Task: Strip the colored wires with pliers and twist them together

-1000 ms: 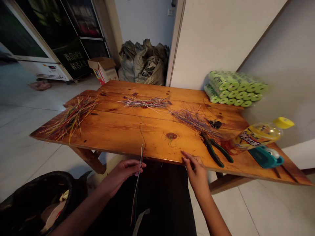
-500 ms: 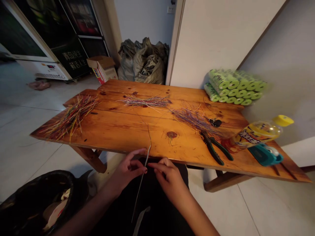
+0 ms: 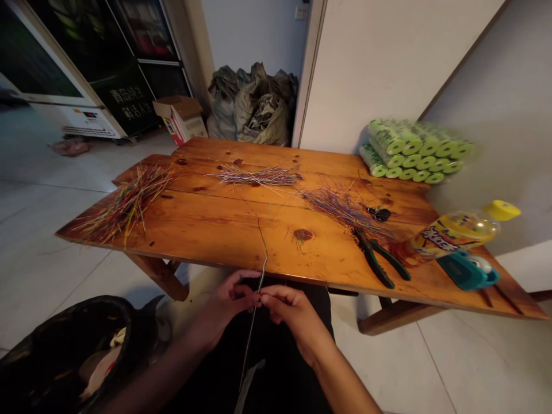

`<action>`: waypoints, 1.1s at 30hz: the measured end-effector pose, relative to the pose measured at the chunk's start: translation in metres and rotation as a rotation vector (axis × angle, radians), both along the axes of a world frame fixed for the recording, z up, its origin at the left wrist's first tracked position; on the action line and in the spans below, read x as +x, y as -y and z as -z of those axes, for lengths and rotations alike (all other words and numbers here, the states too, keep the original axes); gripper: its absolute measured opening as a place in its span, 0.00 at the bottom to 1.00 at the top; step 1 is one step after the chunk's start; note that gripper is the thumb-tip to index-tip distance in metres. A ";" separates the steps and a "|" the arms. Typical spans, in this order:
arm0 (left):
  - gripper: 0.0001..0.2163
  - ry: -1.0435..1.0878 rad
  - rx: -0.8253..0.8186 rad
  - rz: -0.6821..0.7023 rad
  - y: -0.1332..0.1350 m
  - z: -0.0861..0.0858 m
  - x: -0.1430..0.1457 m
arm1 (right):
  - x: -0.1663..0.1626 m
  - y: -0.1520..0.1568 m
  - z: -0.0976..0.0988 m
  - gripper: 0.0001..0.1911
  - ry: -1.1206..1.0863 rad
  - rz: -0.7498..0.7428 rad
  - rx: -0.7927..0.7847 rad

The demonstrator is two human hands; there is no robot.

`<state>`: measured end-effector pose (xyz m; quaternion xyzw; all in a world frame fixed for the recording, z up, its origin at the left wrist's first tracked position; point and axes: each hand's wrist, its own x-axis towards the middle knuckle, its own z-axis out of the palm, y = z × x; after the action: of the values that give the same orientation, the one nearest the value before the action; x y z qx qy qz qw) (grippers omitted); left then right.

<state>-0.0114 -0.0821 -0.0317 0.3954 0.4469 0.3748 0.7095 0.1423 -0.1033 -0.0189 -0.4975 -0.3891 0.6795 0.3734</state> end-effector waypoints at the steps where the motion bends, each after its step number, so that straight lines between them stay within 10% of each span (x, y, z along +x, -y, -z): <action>1: 0.22 0.021 -0.005 -0.002 0.000 0.000 0.001 | -0.001 0.000 0.001 0.12 -0.034 0.024 -0.040; 8: 0.18 0.140 0.017 0.053 0.002 0.009 0.002 | -0.005 0.004 0.006 0.11 -0.169 0.071 -0.097; 18: 0.18 0.047 0.056 0.263 -0.003 0.008 -0.010 | -0.003 0.006 0.000 0.12 0.156 0.002 0.242; 27: 0.08 -0.132 0.496 0.563 -0.017 -0.015 -0.030 | -0.002 0.014 -0.008 0.12 -0.141 -0.261 -0.018; 33: 0.08 0.122 0.255 0.475 -0.005 0.002 -0.024 | -0.006 0.020 -0.005 0.11 -0.176 -0.254 -0.107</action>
<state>-0.0357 -0.0769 -0.0332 0.5520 0.2474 0.2742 0.7476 0.1364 -0.1234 -0.0138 -0.4021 -0.3780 0.7819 0.2899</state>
